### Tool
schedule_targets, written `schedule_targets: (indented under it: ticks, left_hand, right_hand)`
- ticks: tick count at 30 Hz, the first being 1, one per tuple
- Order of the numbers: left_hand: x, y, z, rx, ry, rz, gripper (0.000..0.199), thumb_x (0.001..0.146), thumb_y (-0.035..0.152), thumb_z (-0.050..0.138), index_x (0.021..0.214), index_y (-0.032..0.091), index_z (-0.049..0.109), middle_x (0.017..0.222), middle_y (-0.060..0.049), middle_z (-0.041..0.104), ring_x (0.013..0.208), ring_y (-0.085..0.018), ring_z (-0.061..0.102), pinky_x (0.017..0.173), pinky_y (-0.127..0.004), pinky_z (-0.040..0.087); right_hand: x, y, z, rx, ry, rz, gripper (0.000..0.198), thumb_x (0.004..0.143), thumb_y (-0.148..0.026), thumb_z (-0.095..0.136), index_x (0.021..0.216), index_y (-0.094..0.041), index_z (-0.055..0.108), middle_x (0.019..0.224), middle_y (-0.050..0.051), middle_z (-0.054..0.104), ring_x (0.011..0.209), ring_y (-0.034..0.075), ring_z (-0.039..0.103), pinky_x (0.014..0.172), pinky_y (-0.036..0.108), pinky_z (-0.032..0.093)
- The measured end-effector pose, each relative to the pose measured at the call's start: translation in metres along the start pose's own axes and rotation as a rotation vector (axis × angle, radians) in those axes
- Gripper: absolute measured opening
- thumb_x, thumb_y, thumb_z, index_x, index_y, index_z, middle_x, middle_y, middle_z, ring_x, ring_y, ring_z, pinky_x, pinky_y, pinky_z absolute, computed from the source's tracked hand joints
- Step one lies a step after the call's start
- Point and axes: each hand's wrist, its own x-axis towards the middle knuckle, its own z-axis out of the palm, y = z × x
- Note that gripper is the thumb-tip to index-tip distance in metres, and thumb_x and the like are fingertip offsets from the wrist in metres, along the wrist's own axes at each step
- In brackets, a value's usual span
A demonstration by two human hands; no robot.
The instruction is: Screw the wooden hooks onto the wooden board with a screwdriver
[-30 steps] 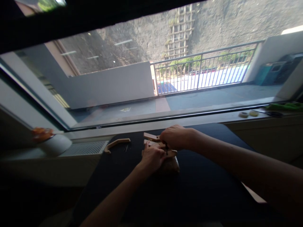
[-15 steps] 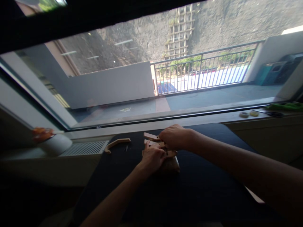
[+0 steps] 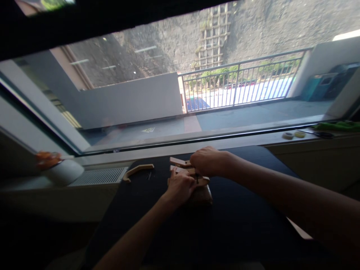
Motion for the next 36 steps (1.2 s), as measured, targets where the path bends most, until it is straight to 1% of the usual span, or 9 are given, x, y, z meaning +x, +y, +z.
schedule_targets:
  ticks: [3,7,9,13,19,21,24,26,36]
  left_hand:
    - [0.0,-0.001,0.002,0.021,0.002,0.004,0.024,0.089,0.026,0.053,0.078,0.018,0.074,0.097,-0.009,0.07,0.1,-0.027,0.061,0.108,-0.057,0.025]
    - [0.001,-0.001,0.001,0.01,-0.003,0.008,0.023,0.088,0.027,0.054,0.078,0.019,0.074,0.1,-0.008,0.07,0.102,-0.027,0.061,0.108,-0.056,0.024]
    - [0.001,-0.001,0.0,0.004,-0.018,0.006,0.024,0.088,0.027,0.054,0.078,0.019,0.074,0.1,-0.008,0.07,0.102,-0.027,0.061,0.109,-0.056,0.023]
    - [0.0,0.0,-0.003,0.012,-0.027,-0.001,0.025,0.089,0.027,0.053,0.077,0.019,0.074,0.098,-0.008,0.069,0.102,-0.027,0.06,0.108,-0.055,0.023]
    - [0.0,0.001,-0.002,0.017,-0.02,-0.006,0.023,0.088,0.026,0.054,0.079,0.019,0.074,0.1,-0.009,0.07,0.103,-0.028,0.06,0.108,-0.055,0.024]
    - [0.001,0.0,0.0,0.012,-0.028,-0.004,0.022,0.088,0.027,0.055,0.08,0.019,0.074,0.101,-0.009,0.07,0.104,-0.028,0.06,0.108,-0.056,0.023]
    - [0.001,-0.002,0.002,-0.004,-0.033,0.0,0.022,0.088,0.029,0.055,0.082,0.02,0.075,0.104,-0.009,0.07,0.106,-0.028,0.06,0.109,-0.057,0.021]
    - [0.002,-0.003,0.002,-0.01,-0.027,-0.002,0.022,0.088,0.029,0.056,0.083,0.02,0.075,0.104,-0.009,0.07,0.107,-0.028,0.06,0.109,-0.056,0.021]
    - [0.0,0.003,-0.003,0.021,-0.045,-0.046,0.021,0.087,0.028,0.056,0.083,0.022,0.076,0.094,-0.006,0.072,0.099,-0.025,0.062,0.111,-0.054,0.021]
  right_hand:
    - [-0.003,-0.003,-0.002,0.005,0.005,-0.005,0.025,0.087,-0.024,0.05,0.095,-0.014,0.072,0.09,0.013,0.072,0.08,0.024,0.066,0.059,0.03,0.036]
    - [-0.006,-0.003,-0.003,0.047,-0.026,-0.061,0.028,0.082,-0.017,0.053,0.104,-0.019,0.069,0.091,0.009,0.071,0.084,0.023,0.066,0.06,0.028,0.035]
    - [-0.005,-0.001,-0.002,0.06,-0.043,-0.073,0.027,0.081,-0.015,0.052,0.102,-0.02,0.069,0.09,0.008,0.071,0.083,0.023,0.066,0.058,0.028,0.034]
    - [-0.002,0.002,0.001,0.049,-0.03,-0.07,0.022,0.086,-0.019,0.05,0.097,-0.017,0.069,0.087,0.009,0.071,0.08,0.022,0.066,0.057,0.028,0.033]
    - [0.001,-0.001,0.004,0.034,-0.001,-0.031,0.029,0.092,-0.03,0.045,0.103,-0.016,0.068,0.089,0.012,0.071,0.08,0.025,0.066,0.056,0.029,0.031]
    - [0.0,0.0,0.006,0.04,0.008,-0.05,0.025,0.089,-0.029,0.05,0.102,-0.017,0.068,0.088,0.01,0.071,0.079,0.024,0.066,0.055,0.028,0.03]
    - [-0.002,0.002,0.007,0.053,0.015,-0.083,0.024,0.081,-0.02,0.054,0.1,-0.021,0.068,0.086,0.006,0.071,0.077,0.022,0.066,0.053,0.027,0.028]
    - [-0.003,0.002,0.007,0.061,0.009,-0.075,0.023,0.079,-0.016,0.053,0.096,-0.022,0.068,0.085,0.005,0.071,0.076,0.021,0.066,0.053,0.027,0.028]
    - [-0.003,-0.002,0.013,0.059,0.035,-0.031,0.024,0.087,-0.027,0.05,0.095,-0.015,0.069,0.092,0.013,0.072,0.085,0.026,0.067,0.062,0.03,0.037]
